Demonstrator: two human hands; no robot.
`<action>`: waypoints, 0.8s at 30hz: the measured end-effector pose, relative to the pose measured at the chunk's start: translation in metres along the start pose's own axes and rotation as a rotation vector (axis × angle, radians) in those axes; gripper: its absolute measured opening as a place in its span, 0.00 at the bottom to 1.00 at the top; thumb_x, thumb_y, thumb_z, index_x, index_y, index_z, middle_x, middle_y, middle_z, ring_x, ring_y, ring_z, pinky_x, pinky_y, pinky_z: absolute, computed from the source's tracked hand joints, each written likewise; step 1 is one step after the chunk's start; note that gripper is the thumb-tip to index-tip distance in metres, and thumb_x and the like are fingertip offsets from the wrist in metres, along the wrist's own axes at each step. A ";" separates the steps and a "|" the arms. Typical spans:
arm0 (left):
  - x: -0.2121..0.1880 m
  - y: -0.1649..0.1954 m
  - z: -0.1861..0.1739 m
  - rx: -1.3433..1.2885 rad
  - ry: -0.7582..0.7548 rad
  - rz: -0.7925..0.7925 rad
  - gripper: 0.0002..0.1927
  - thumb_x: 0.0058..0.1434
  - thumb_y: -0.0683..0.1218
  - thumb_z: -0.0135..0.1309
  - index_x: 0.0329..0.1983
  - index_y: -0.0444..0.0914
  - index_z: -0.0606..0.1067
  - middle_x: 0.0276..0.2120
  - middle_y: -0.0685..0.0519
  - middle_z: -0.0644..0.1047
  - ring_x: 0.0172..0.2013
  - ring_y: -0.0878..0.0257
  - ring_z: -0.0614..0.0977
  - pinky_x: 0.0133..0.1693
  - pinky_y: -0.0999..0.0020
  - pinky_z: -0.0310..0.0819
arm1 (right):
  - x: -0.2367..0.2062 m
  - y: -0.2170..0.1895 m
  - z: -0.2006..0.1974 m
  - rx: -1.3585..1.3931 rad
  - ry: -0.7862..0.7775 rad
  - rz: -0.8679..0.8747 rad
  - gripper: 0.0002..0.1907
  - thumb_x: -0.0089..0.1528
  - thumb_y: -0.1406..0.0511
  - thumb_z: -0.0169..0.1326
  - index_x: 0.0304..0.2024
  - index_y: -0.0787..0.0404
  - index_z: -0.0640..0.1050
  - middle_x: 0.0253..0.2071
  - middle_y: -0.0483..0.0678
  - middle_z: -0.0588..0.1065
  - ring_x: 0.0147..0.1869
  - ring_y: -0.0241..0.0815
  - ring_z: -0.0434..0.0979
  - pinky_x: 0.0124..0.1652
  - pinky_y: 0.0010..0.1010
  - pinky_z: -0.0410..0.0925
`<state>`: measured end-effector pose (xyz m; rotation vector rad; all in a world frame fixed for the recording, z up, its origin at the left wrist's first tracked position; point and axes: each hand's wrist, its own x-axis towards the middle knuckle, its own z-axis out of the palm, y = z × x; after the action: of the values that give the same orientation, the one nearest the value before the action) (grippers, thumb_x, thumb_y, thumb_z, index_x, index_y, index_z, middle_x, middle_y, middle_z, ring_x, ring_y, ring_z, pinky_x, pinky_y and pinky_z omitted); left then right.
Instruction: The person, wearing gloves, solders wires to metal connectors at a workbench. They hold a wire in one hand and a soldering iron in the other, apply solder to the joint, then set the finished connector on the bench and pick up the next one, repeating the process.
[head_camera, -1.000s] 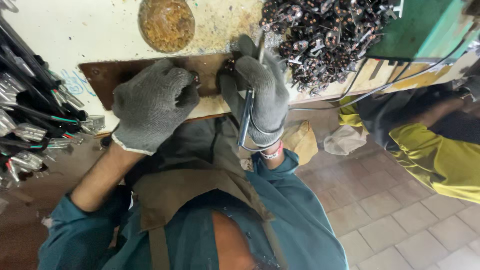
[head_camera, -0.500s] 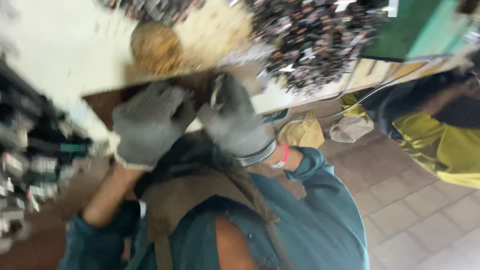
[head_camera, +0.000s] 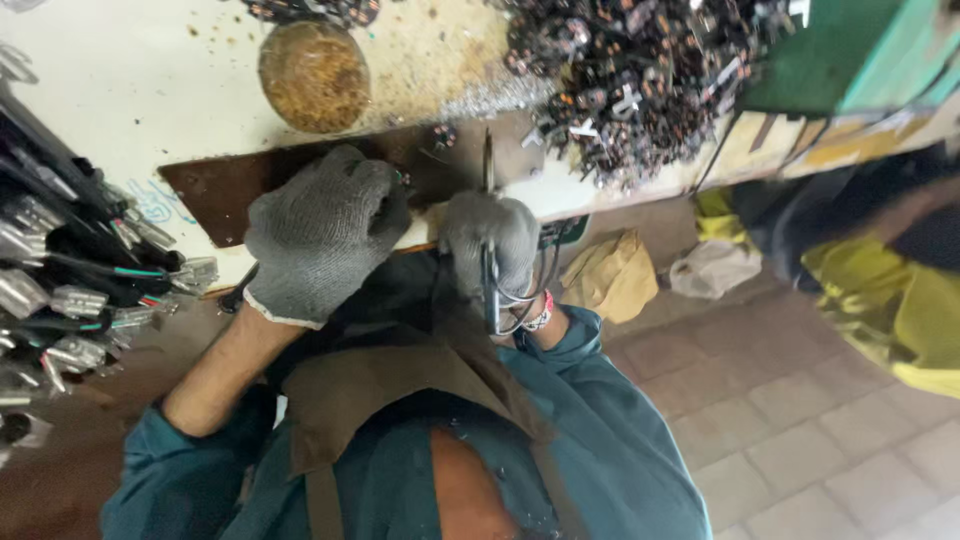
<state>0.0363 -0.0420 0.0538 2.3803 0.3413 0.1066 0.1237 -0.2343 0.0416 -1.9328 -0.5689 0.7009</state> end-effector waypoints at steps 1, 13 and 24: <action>-0.001 -0.002 0.000 -0.003 0.028 0.018 0.06 0.61 0.47 0.64 0.39 0.44 0.79 0.36 0.51 0.77 0.32 0.52 0.80 0.32 0.57 0.74 | 0.005 0.007 0.004 0.147 0.012 0.028 0.08 0.57 0.73 0.57 0.22 0.64 0.74 0.25 0.54 0.74 0.30 0.48 0.77 0.33 0.34 0.70; -0.011 0.014 -0.013 0.043 0.182 -0.045 0.13 0.64 0.42 0.61 0.51 0.34 0.77 0.47 0.45 0.76 0.46 0.48 0.79 0.47 0.57 0.77 | 0.015 -0.005 0.001 -0.342 -0.079 -0.360 0.05 0.64 0.69 0.59 0.42 0.59 0.76 0.34 0.48 0.78 0.33 0.44 0.81 0.33 0.34 0.72; 0.026 0.051 -0.082 0.339 -0.059 0.067 0.13 0.59 0.46 0.56 0.47 0.43 0.77 0.35 0.51 0.77 0.38 0.51 0.78 0.39 0.52 0.72 | -0.036 0.085 -0.004 0.524 0.128 0.238 0.14 0.70 0.64 0.45 0.53 0.62 0.77 0.47 0.46 0.79 0.43 0.33 0.76 0.41 0.22 0.68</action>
<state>0.0582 -0.0175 0.1482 2.7247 0.2679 0.0089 0.1083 -0.2961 -0.0250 -1.5457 -0.0580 0.7780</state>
